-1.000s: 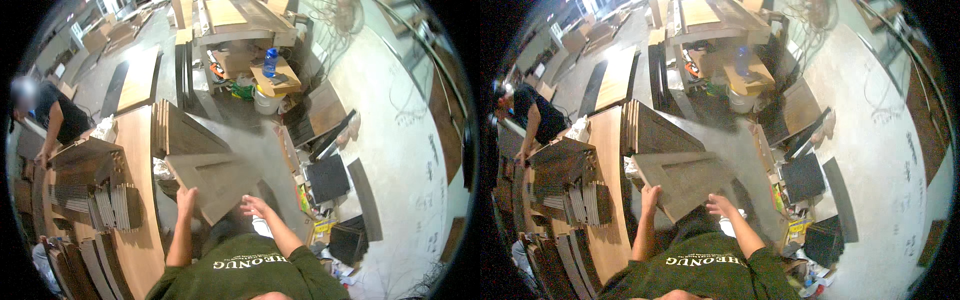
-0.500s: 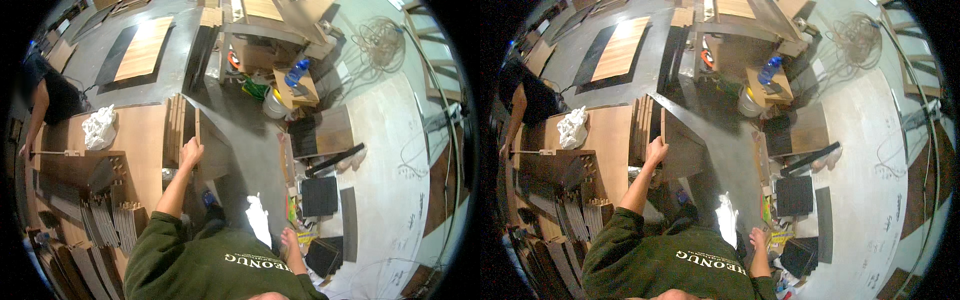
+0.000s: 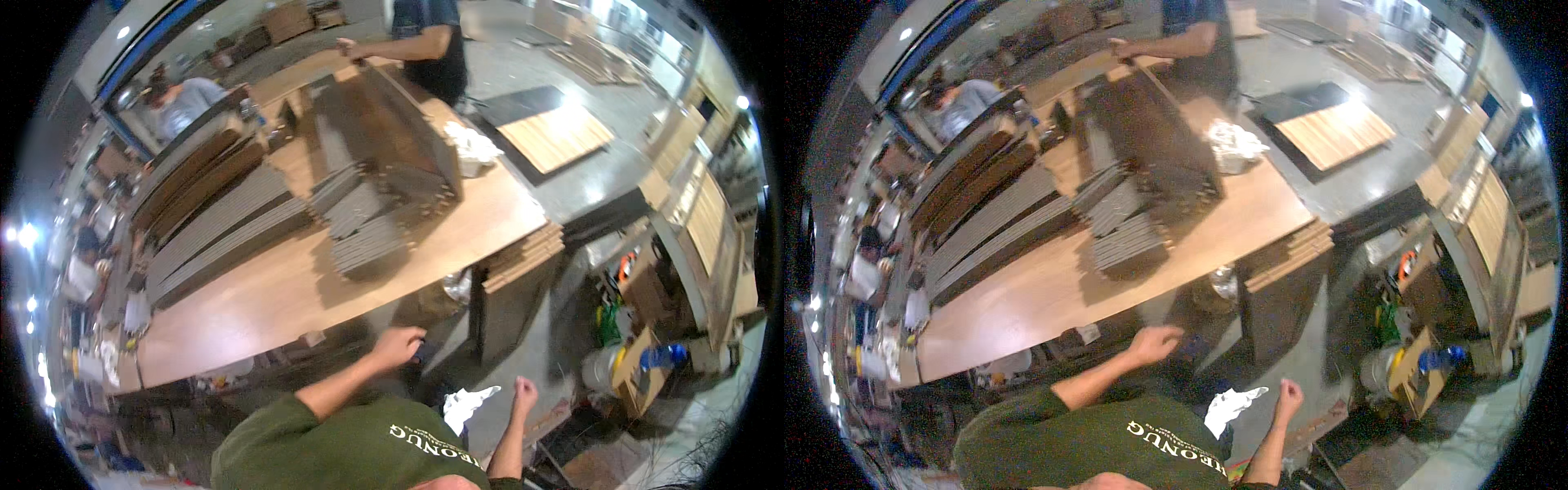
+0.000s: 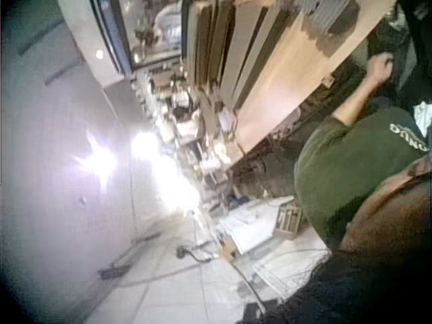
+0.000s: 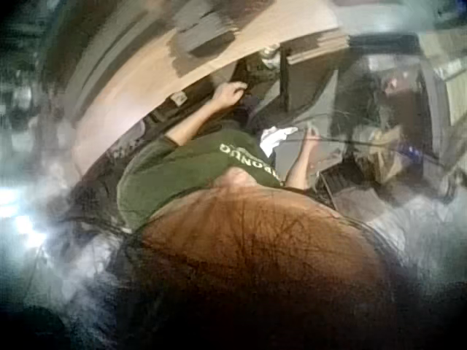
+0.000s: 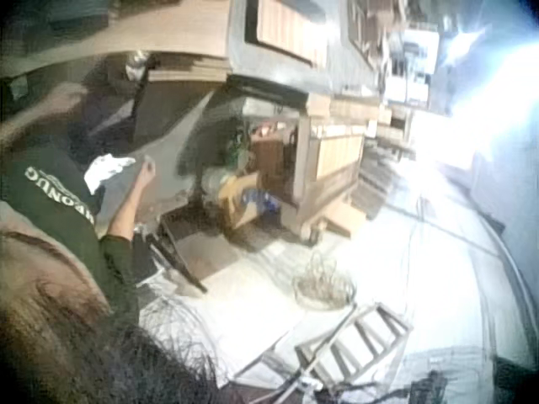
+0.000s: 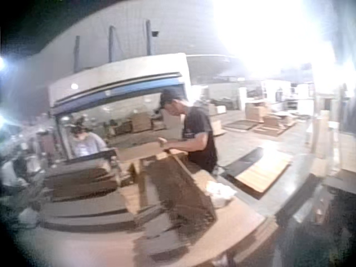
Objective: The person picks up and organizes wooden panels on a worktable, aligns them, and fits them together by hand.
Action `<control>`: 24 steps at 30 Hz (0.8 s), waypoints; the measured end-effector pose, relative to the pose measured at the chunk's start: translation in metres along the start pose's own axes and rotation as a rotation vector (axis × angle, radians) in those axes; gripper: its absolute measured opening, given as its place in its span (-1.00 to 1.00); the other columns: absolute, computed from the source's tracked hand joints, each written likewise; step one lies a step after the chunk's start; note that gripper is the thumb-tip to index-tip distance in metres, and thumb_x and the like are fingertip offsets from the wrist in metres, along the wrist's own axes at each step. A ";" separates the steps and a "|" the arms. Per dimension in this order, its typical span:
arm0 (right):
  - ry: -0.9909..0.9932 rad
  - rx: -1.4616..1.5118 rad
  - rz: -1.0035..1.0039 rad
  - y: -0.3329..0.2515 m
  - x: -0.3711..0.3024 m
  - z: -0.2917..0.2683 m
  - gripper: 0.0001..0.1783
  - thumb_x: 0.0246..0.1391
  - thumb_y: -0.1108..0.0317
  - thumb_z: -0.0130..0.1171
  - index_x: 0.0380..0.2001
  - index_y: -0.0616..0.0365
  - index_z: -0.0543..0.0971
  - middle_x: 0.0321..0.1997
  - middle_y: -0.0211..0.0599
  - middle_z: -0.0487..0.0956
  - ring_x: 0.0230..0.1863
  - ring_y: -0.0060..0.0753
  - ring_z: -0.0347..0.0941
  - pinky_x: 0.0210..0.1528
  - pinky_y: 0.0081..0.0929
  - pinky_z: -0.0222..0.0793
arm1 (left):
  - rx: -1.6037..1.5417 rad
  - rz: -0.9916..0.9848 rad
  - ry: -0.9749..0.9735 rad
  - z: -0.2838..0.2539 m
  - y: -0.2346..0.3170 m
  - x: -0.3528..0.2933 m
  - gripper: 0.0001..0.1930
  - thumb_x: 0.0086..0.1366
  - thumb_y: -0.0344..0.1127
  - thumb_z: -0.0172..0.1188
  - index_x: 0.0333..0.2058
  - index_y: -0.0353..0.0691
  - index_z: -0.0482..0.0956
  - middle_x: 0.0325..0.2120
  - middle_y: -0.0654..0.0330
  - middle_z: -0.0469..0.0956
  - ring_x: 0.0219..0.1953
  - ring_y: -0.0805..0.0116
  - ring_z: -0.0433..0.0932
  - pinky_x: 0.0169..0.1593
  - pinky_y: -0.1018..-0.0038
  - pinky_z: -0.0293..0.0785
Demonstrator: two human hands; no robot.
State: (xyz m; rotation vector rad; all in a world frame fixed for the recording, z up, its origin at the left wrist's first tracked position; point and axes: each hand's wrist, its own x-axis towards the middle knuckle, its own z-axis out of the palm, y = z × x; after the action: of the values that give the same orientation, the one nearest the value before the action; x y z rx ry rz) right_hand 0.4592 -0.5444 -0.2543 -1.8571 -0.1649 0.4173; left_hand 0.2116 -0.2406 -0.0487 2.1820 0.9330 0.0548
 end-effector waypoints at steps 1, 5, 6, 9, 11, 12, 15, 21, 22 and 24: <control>-0.045 -0.069 -0.082 -0.070 0.010 0.032 -0.84 -0.03 0.36 0.28 -0.48 0.26 0.61 -0.54 -0.38 0.56 -0.50 -0.58 0.41 -0.40 -0.55 0.36 | -0.005 -0.037 0.048 0.004 -0.020 -0.040 -0.69 0.16 -0.22 0.03 -0.13 -0.07 0.57 -0.21 0.12 0.58 -0.17 0.07 0.55 -0.09 0.25 0.47; -0.305 0.082 -0.410 -0.234 -0.002 0.172 -0.84 -0.08 0.39 0.32 -0.43 0.27 0.62 -0.50 -0.32 0.60 -0.48 -0.56 0.45 -0.35 -0.60 0.38 | -0.243 -0.468 0.114 -0.005 -0.052 -0.147 -0.67 0.13 -0.17 0.08 -0.13 -0.03 0.60 -0.28 0.13 0.61 -0.21 0.13 0.58 -0.13 0.32 0.49; -0.388 0.029 -0.507 -0.265 -0.016 0.204 -0.78 -0.08 0.39 0.31 -0.34 0.28 0.60 -0.39 -0.24 0.60 -0.37 -0.47 0.47 -0.24 -0.55 0.38 | -0.284 -0.471 0.242 0.003 -0.073 -0.166 -0.67 0.12 -0.18 0.09 -0.12 -0.02 0.60 -0.32 0.11 0.62 -0.26 0.15 0.60 -0.17 0.33 0.49; -0.326 -0.134 -0.884 -0.303 -0.027 0.290 -0.41 -0.09 0.33 0.30 0.05 0.27 0.42 0.03 0.01 0.46 0.06 -0.16 0.37 0.14 -0.34 0.23 | -0.408 -0.495 0.394 -0.007 -0.101 -0.194 -0.68 0.12 -0.19 0.11 -0.15 -0.10 0.60 -0.35 0.06 0.62 -0.31 0.14 0.60 -0.21 0.33 0.50; -0.394 -0.135 -0.669 -0.296 -0.024 0.331 -0.12 -0.12 0.30 0.28 0.26 0.25 0.12 0.24 0.05 0.25 0.25 -0.04 0.17 0.28 -0.24 0.05 | -0.320 -0.414 0.396 -0.019 -0.121 -0.208 -0.67 0.22 -0.27 0.08 -0.06 -0.22 0.53 -0.33 0.15 0.65 -0.38 0.36 0.63 -0.25 0.46 0.52; -0.477 -0.119 -0.527 -0.306 -0.041 0.342 -0.05 -0.15 0.30 0.27 0.29 0.26 0.02 0.27 0.08 0.20 0.27 -0.02 0.15 0.29 -0.26 0.04 | -0.320 -0.413 0.421 -0.030 -0.125 -0.219 -0.66 0.22 -0.27 0.07 -0.05 -0.23 0.52 -0.33 0.15 0.65 -0.37 0.36 0.63 -0.25 0.46 0.52; -0.463 0.038 -0.535 -0.284 -0.068 0.367 -0.11 -0.16 0.43 0.19 0.26 0.30 0.04 0.24 0.02 0.19 0.26 -0.12 0.14 0.28 -0.36 0.03 | -0.459 -0.351 0.457 -0.048 -0.174 -0.247 -0.70 0.26 -0.34 0.02 -0.05 -0.25 0.52 -0.37 0.16 0.65 -0.36 0.40 0.62 -0.24 0.46 0.53; -0.504 0.023 -0.735 -0.271 -0.193 0.384 -0.66 -0.11 0.50 0.29 -0.24 0.20 0.42 -0.22 -0.26 0.50 -0.19 -0.50 0.39 -0.13 -0.52 0.36 | -0.376 -0.322 0.691 -0.149 -0.228 -0.279 -0.68 0.09 -0.25 0.21 -0.16 -0.21 0.56 -0.44 0.08 0.61 -0.37 0.16 0.60 -0.22 0.36 0.52; -0.571 -0.006 -0.738 -0.270 -0.211 0.391 -0.70 -0.12 0.51 0.30 -0.28 0.20 0.44 -0.30 -0.32 0.50 -0.26 -0.53 0.41 -0.19 -0.54 0.37 | -0.181 -0.215 0.825 -0.173 -0.228 -0.274 -0.48 0.02 -0.25 0.28 -0.01 -0.24 0.44 -0.22 -0.02 0.54 -0.14 0.03 0.51 -0.03 0.25 0.42; -0.645 -0.107 -0.737 -0.319 -0.270 0.394 -0.73 -0.14 0.53 0.32 -0.32 0.18 0.48 -0.37 -0.40 0.52 -0.34 -0.57 0.42 -0.28 -0.57 0.39 | 0.029 -0.101 0.828 -0.226 -0.219 -0.258 -0.27 -0.04 -0.23 0.34 0.13 -0.24 0.27 0.04 -0.08 0.35 0.11 -0.04 0.31 0.14 0.13 0.23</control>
State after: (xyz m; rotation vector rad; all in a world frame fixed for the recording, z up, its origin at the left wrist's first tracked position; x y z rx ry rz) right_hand 0.0951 -0.1760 -0.0061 -1.5625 -1.2790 0.4696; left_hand -0.1800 -0.1646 0.0310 2.1362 1.4818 0.9548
